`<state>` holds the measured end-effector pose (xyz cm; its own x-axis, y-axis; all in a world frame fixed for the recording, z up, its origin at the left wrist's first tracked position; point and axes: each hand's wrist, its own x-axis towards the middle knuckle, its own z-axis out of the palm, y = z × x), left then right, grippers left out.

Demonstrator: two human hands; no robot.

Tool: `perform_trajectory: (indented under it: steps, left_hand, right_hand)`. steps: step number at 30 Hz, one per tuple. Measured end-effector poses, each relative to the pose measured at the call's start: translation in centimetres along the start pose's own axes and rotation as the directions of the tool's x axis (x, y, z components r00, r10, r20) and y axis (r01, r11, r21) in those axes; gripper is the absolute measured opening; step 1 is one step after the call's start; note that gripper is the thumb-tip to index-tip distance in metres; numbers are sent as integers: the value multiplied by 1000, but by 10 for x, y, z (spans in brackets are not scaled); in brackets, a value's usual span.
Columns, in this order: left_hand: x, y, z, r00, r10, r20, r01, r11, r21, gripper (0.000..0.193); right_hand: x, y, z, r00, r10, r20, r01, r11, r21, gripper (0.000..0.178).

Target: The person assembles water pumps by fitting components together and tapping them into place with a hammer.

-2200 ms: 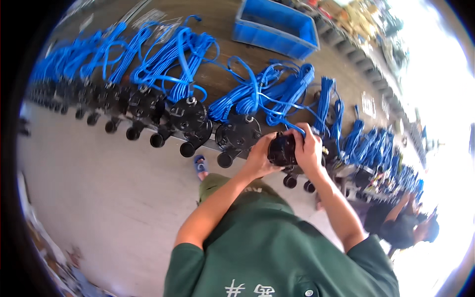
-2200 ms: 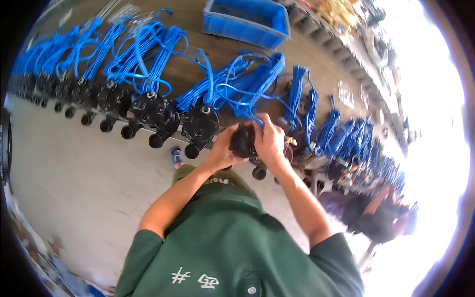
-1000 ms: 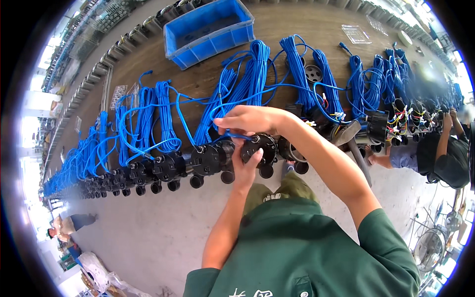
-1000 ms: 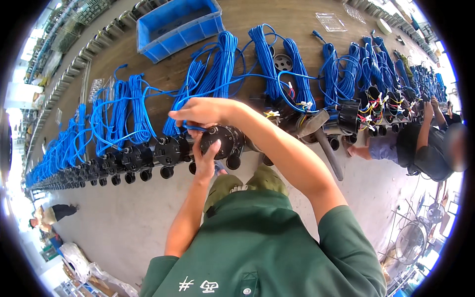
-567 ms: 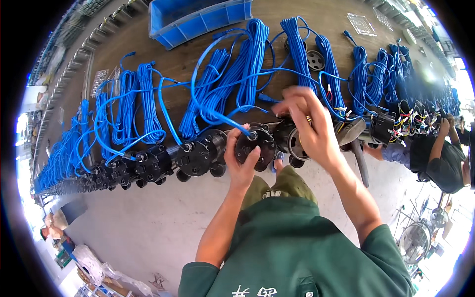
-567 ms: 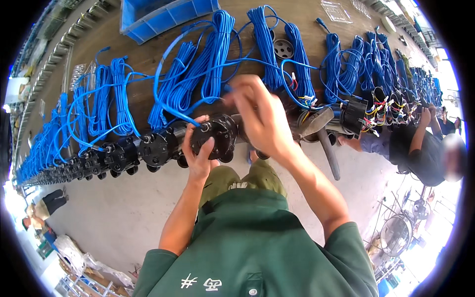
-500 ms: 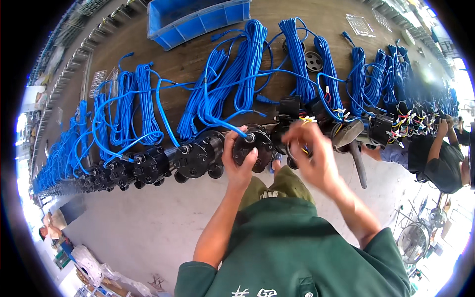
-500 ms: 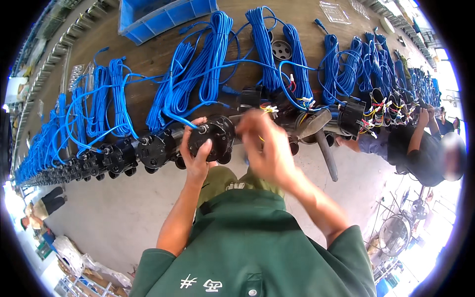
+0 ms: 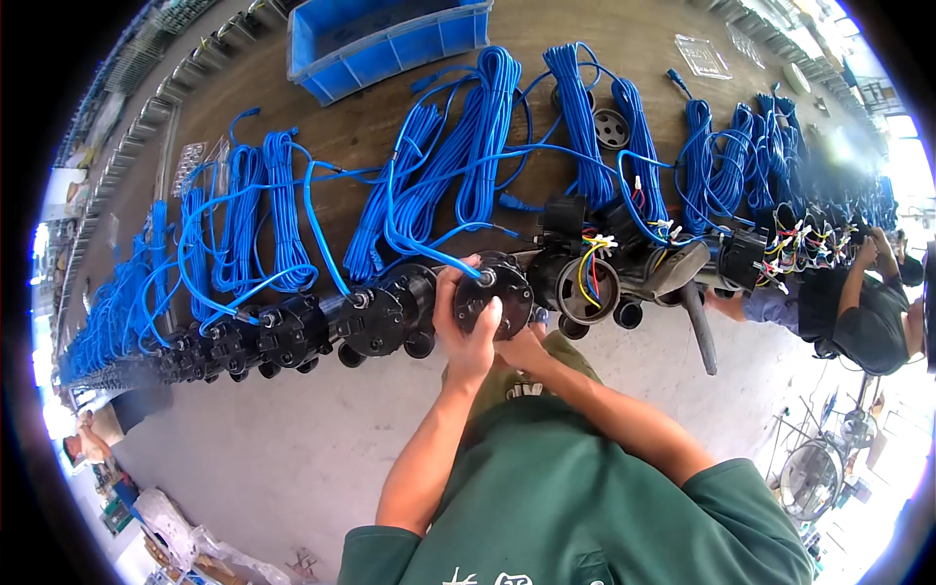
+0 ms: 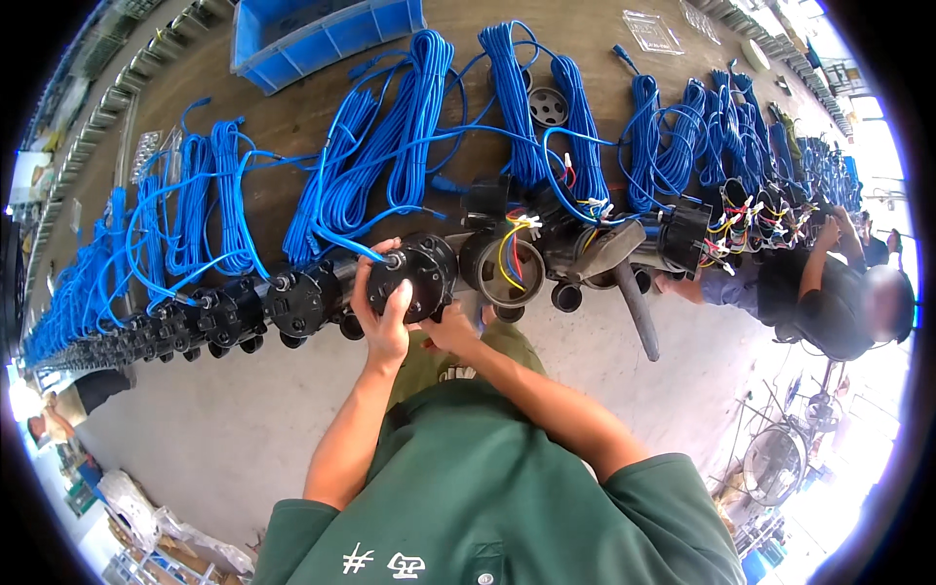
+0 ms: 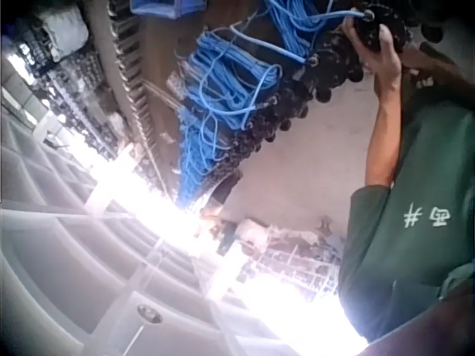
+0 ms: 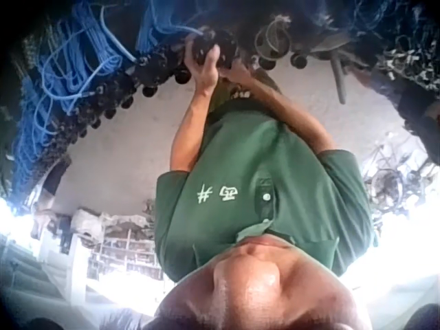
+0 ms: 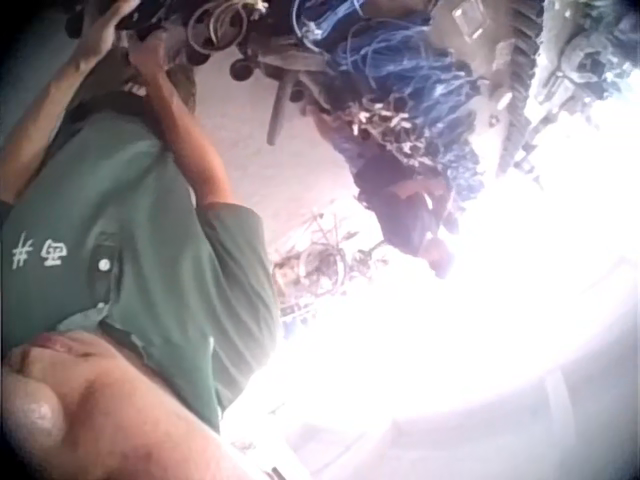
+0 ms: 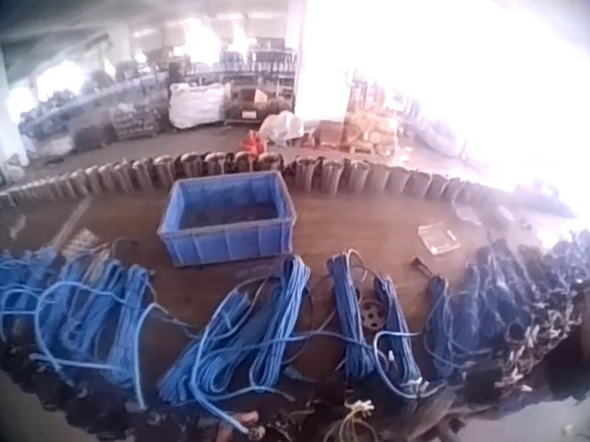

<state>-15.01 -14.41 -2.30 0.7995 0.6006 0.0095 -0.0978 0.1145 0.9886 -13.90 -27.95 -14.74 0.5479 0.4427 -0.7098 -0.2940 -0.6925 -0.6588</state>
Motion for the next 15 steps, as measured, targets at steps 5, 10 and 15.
perform_trajectory:
  steps: [5, 10, 15]
  left_hand:
    - [3, 6, 9, 1000, -6, 10, 6, 1000, -20, 47]
    - [6, 10, -4, 998, -24, 51, 23, 999, 26, 47]
    - [8, 12, -8, 994, -67, 91, 65, 998, 25, 49]
  right_hand:
    - [-3, 1, -9, 999, 33, 25, -32, 999, -42, 68]
    - [-105, -63, -87, 957, -263, -125, 234, 949, -211, 37]
    - [-196, -40, -181, 538, -410, -736, 194, 911, -365, 18]
